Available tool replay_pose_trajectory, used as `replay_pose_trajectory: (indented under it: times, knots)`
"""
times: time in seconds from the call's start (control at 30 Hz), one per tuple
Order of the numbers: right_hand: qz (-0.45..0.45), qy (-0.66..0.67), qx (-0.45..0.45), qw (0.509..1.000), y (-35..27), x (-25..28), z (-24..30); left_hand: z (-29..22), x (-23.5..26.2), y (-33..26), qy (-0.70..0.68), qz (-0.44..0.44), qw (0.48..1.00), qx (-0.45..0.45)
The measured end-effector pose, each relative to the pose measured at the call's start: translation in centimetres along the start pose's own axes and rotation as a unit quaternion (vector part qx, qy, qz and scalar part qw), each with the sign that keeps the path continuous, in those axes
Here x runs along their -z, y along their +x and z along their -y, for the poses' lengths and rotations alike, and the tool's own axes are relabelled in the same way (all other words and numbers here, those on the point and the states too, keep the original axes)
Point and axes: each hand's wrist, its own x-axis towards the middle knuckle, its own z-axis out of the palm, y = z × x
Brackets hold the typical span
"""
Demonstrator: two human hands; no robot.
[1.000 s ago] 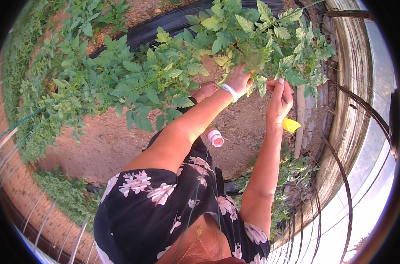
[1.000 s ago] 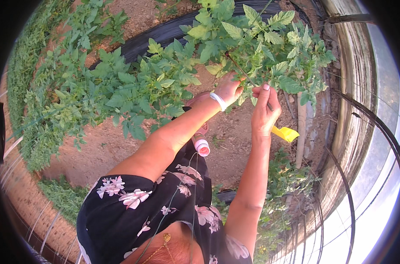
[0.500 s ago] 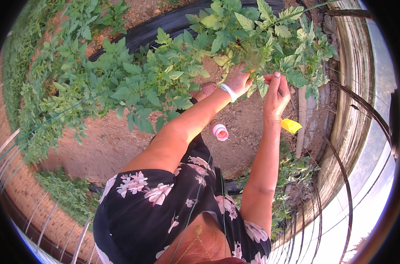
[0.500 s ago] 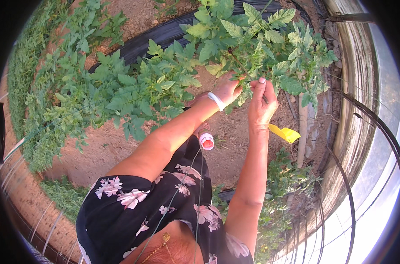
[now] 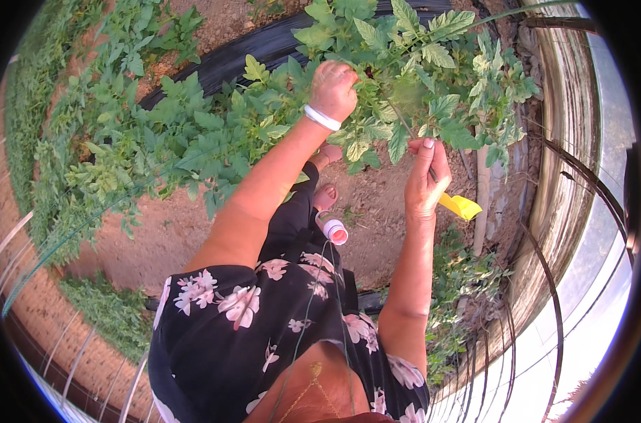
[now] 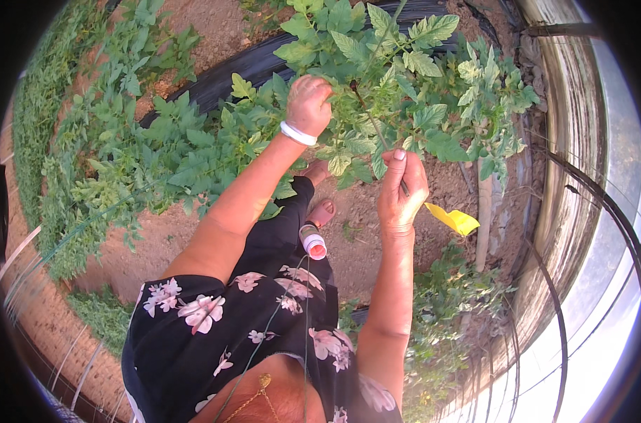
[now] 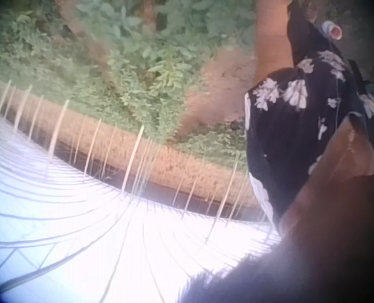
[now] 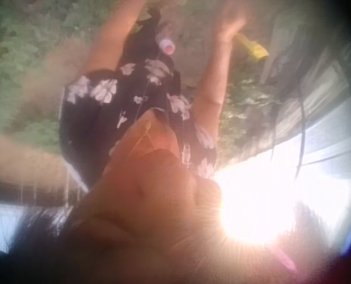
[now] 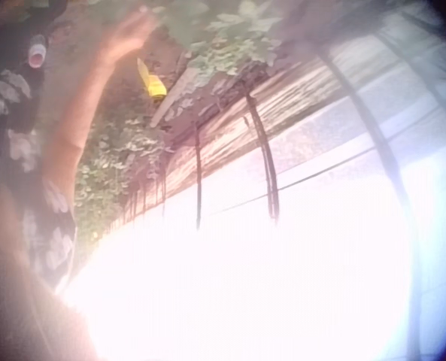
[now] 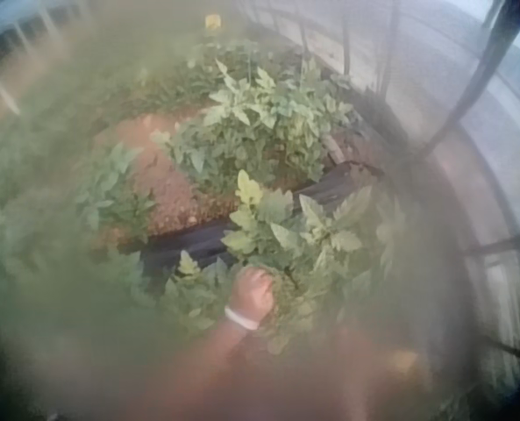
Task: The person manually pollinates tomato plants in a greenhouse using a small brush. They move along a row of plants, gently brushing the flowers to transfer pollen.
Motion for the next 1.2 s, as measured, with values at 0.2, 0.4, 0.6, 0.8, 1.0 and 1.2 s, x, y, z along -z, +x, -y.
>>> replay_pose_trajectory:
  times: [0.2,0.4,0.6,0.8,1.0,1.2]
  knots:
    - [0.025,-0.065,0.059,0.996,0.6,-0.3,0.9,4.1,-1.9,5.7,0.185,0.348,0.918,-0.051]
    - [0.058,-0.095,0.116,0.987,0.5,-0.3,1.4,6.1,-2.2,3.7,0.242,0.477,0.839,0.102]
    - [0.102,-0.106,0.106,0.983,0.4,-0.1,2.5,8.5,-3.2,1.5,0.189,0.491,0.821,0.222]
    - [0.115,-0.108,0.120,0.980,0.9,0.2,2.8,9.3,-4.0,1.0,0.148,0.469,0.842,0.221]
    - [0.116,-0.084,0.113,0.983,1.7,-0.7,2.6,9.5,-4.2,1.6,0.157,0.448,0.858,0.196]
    - [0.101,-0.087,0.119,0.984,2.2,-1.1,2.6,9.8,-4.4,1.7,0.168,0.455,0.853,0.191]
